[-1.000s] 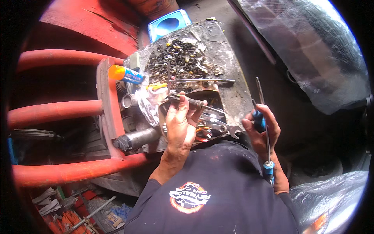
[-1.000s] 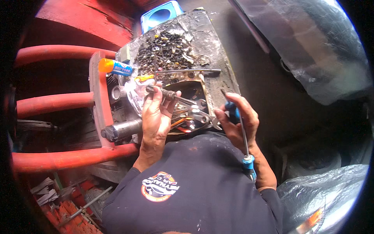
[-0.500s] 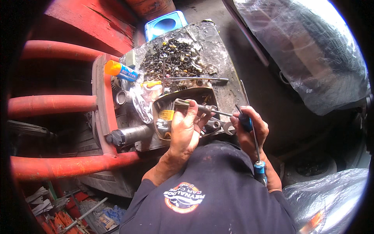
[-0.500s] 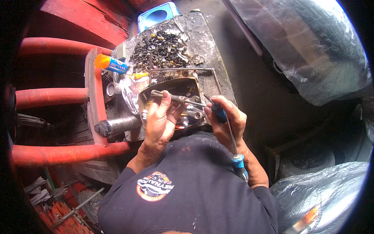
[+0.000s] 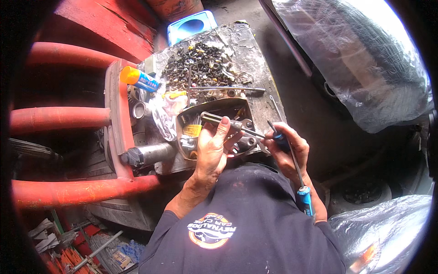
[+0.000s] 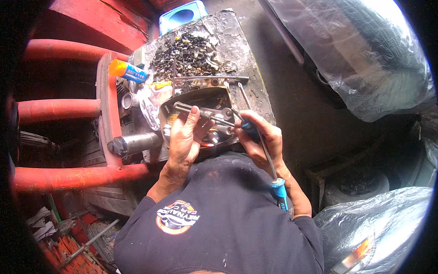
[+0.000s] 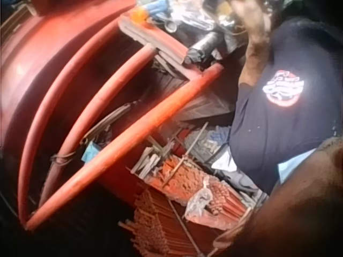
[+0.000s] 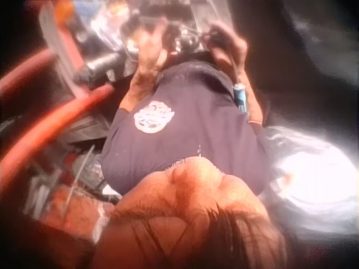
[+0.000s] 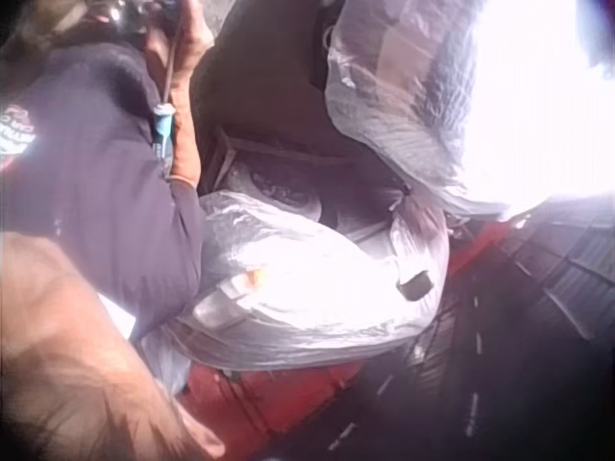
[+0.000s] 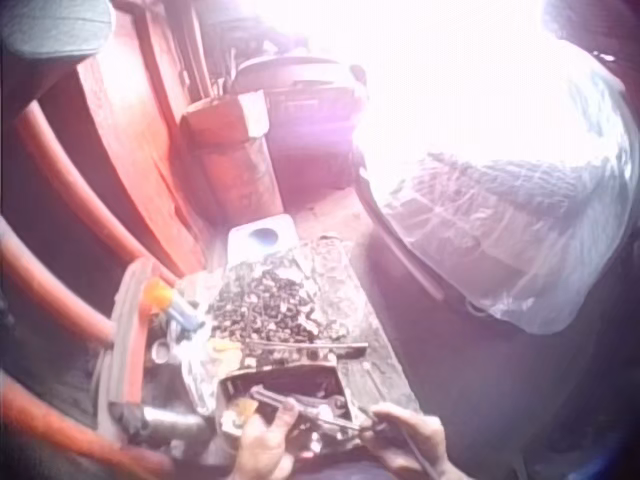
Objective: The person sits on the floor, picks up a power tool, and uses a screwdriver to remove screws from its casing before extracting a piece of paper from inside.
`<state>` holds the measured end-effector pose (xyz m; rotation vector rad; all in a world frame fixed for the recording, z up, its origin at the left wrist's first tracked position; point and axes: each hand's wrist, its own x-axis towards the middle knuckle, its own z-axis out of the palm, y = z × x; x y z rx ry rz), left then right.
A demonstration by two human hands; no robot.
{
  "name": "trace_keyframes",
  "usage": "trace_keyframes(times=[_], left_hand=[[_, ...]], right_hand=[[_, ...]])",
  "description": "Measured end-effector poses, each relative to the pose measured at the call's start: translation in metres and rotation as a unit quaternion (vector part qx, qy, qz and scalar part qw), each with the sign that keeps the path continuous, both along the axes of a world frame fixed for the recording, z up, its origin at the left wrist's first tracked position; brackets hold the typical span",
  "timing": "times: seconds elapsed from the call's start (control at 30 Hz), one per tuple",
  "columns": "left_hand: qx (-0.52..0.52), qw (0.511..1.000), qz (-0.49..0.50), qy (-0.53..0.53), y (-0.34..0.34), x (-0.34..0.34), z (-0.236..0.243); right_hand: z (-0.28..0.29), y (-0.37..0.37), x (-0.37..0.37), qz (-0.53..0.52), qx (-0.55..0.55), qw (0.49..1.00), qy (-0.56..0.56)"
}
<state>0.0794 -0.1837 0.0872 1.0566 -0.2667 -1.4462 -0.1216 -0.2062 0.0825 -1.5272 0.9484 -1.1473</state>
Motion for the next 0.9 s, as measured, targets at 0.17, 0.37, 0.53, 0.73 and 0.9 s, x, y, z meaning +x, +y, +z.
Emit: trace_keyframes(times=[0.17, 0.37, 0.53, 0.73, 0.9], left_hand=[[0.005, 1.0, 0.02, -0.015, 0.003, -0.003, 0.0], [-0.004, 0.998, 0.049, -0.03, 0.005, -0.006, 0.007], [-0.017, 0.997, 0.068, -0.036, 0.009, -0.007, 0.005], [-0.019, 0.996, 0.062, -0.053, 0.011, -0.007, 0.004], [-0.049, 0.996, 0.046, -0.056, 0.012, -0.012, 0.0]], right_hand=[[0.001, 0.002, 0.001, 0.008, -0.008, 1.0, 0.011], [-0.001, 0.005, 0.003, -0.021, -0.019, 0.999, 0.035], [-0.011, 0.007, 0.001, -0.034, 0.004, 0.999, 0.023], [-0.006, 0.008, 0.004, -0.008, -0.021, 0.999, 0.023], [-0.009, 0.008, -0.001, -0.02, -0.014, 1.0, 0.02]])
